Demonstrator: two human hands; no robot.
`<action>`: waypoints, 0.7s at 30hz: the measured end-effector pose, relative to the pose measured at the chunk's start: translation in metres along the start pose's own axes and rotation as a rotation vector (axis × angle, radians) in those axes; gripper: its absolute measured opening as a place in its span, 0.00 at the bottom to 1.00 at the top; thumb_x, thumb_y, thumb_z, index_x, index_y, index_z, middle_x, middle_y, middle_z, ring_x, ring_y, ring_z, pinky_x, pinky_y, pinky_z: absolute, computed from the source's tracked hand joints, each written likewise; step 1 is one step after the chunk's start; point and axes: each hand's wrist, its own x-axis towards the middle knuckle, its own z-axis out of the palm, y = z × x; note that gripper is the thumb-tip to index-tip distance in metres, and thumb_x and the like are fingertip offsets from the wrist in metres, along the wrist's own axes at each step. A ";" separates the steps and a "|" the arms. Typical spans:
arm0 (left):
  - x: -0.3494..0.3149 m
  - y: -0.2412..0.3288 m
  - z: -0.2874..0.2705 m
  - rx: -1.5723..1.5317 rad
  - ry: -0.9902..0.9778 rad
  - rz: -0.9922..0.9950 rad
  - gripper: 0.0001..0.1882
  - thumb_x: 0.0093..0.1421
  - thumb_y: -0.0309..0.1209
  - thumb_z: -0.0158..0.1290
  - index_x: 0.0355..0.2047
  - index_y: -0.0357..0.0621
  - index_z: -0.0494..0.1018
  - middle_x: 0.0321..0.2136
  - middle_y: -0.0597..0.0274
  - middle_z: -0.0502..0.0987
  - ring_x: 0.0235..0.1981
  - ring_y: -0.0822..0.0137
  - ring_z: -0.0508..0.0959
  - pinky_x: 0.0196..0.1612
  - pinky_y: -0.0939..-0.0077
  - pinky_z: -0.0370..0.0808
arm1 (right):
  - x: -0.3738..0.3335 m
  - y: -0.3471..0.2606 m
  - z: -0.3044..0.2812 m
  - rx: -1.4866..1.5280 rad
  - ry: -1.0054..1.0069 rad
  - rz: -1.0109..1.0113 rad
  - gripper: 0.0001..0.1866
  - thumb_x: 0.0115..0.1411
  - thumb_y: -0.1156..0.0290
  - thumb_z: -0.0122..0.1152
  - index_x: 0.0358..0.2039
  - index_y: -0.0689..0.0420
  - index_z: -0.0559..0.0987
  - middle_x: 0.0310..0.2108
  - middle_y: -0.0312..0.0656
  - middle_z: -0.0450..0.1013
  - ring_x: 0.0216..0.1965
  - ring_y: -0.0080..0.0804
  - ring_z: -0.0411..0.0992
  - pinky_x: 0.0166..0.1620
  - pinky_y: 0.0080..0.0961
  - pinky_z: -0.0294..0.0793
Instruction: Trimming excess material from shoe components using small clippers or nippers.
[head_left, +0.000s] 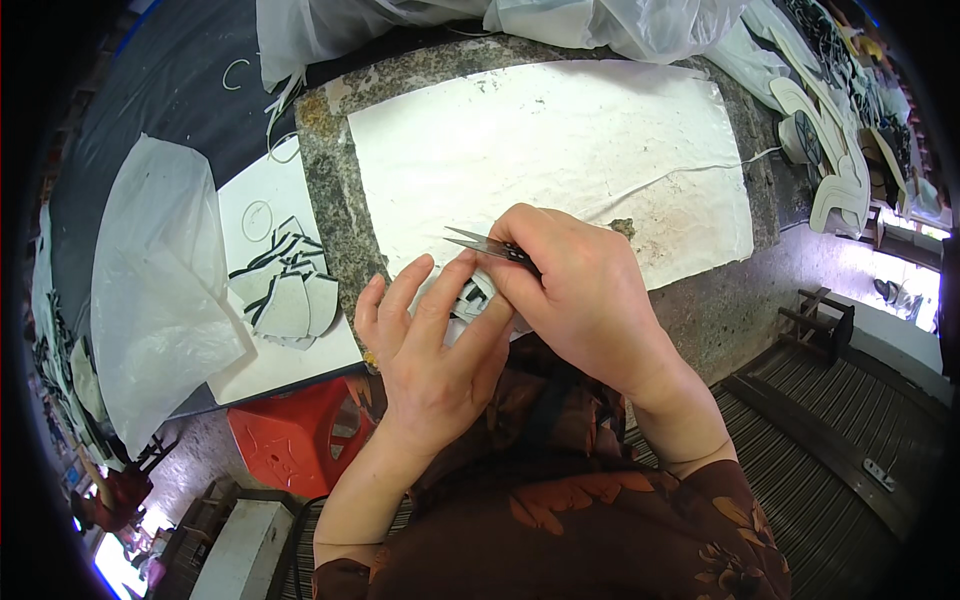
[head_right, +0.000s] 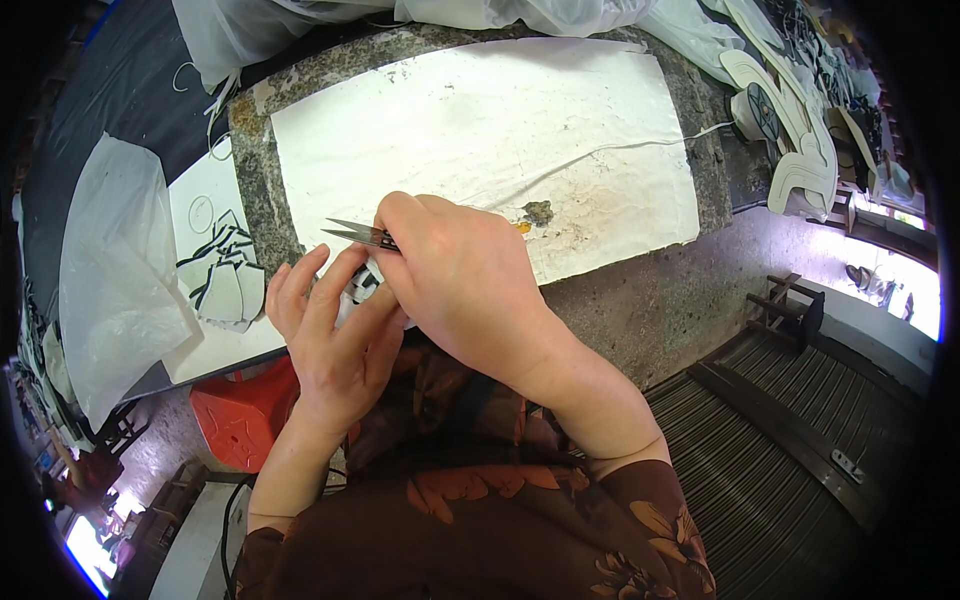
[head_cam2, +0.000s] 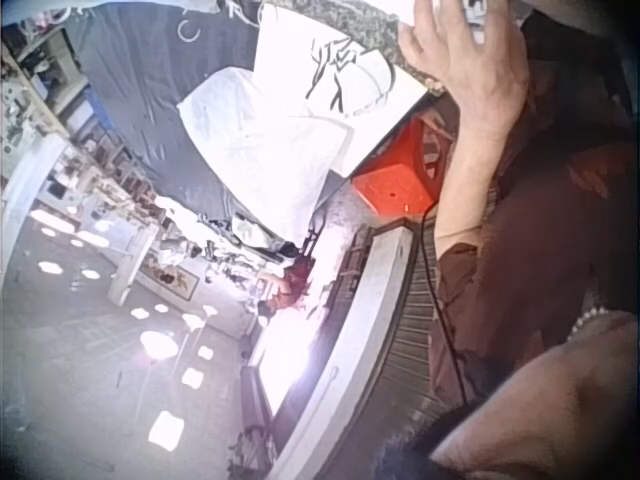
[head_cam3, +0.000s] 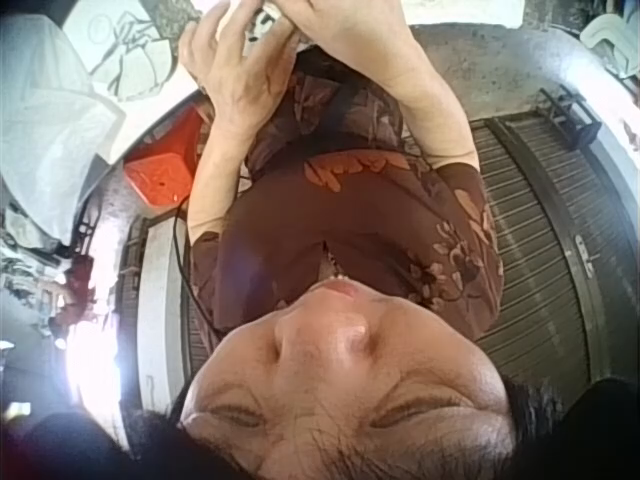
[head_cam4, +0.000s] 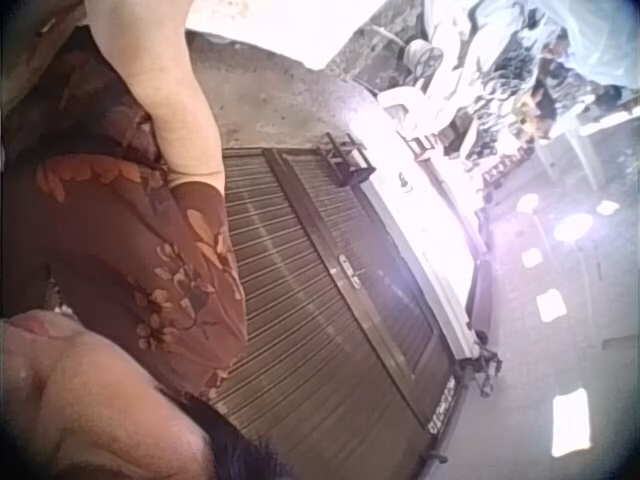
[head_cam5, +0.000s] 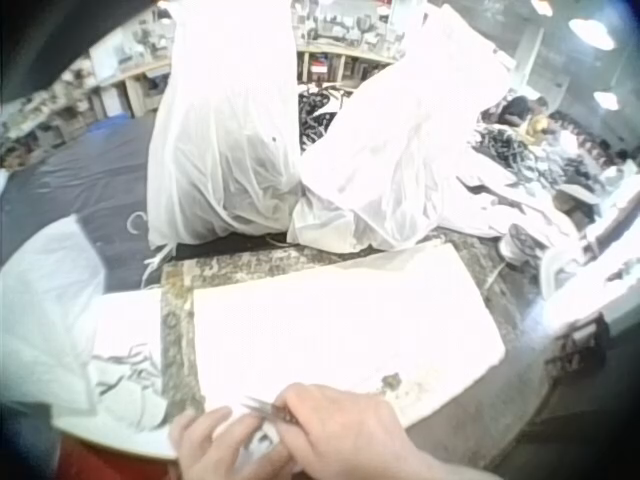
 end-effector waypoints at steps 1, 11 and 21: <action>-0.001 0.001 -0.002 0.001 0.005 0.001 0.12 0.55 0.35 0.63 0.41 0.60 0.85 0.54 0.62 0.78 0.58 0.53 0.71 0.65 0.47 0.57 | 0.000 -0.002 -0.001 -0.017 0.003 -0.011 0.08 0.61 0.69 0.63 0.32 0.57 0.74 0.26 0.44 0.76 0.29 0.49 0.77 0.30 0.42 0.74; -0.001 0.003 -0.001 0.004 -0.040 -0.012 0.16 0.57 0.34 0.63 0.46 0.61 0.83 0.55 0.61 0.77 0.58 0.52 0.71 0.66 0.44 0.56 | 0.006 0.003 -0.017 -0.025 0.004 0.017 0.07 0.63 0.68 0.62 0.32 0.57 0.76 0.27 0.44 0.76 0.30 0.48 0.77 0.31 0.41 0.75; -0.004 0.007 0.001 0.012 -0.048 -0.032 0.17 0.56 0.32 0.63 0.48 0.62 0.83 0.56 0.60 0.76 0.57 0.53 0.70 0.66 0.44 0.55 | 0.005 0.011 -0.014 0.001 0.053 0.008 0.07 0.63 0.70 0.62 0.33 0.59 0.75 0.27 0.45 0.76 0.29 0.48 0.77 0.31 0.41 0.75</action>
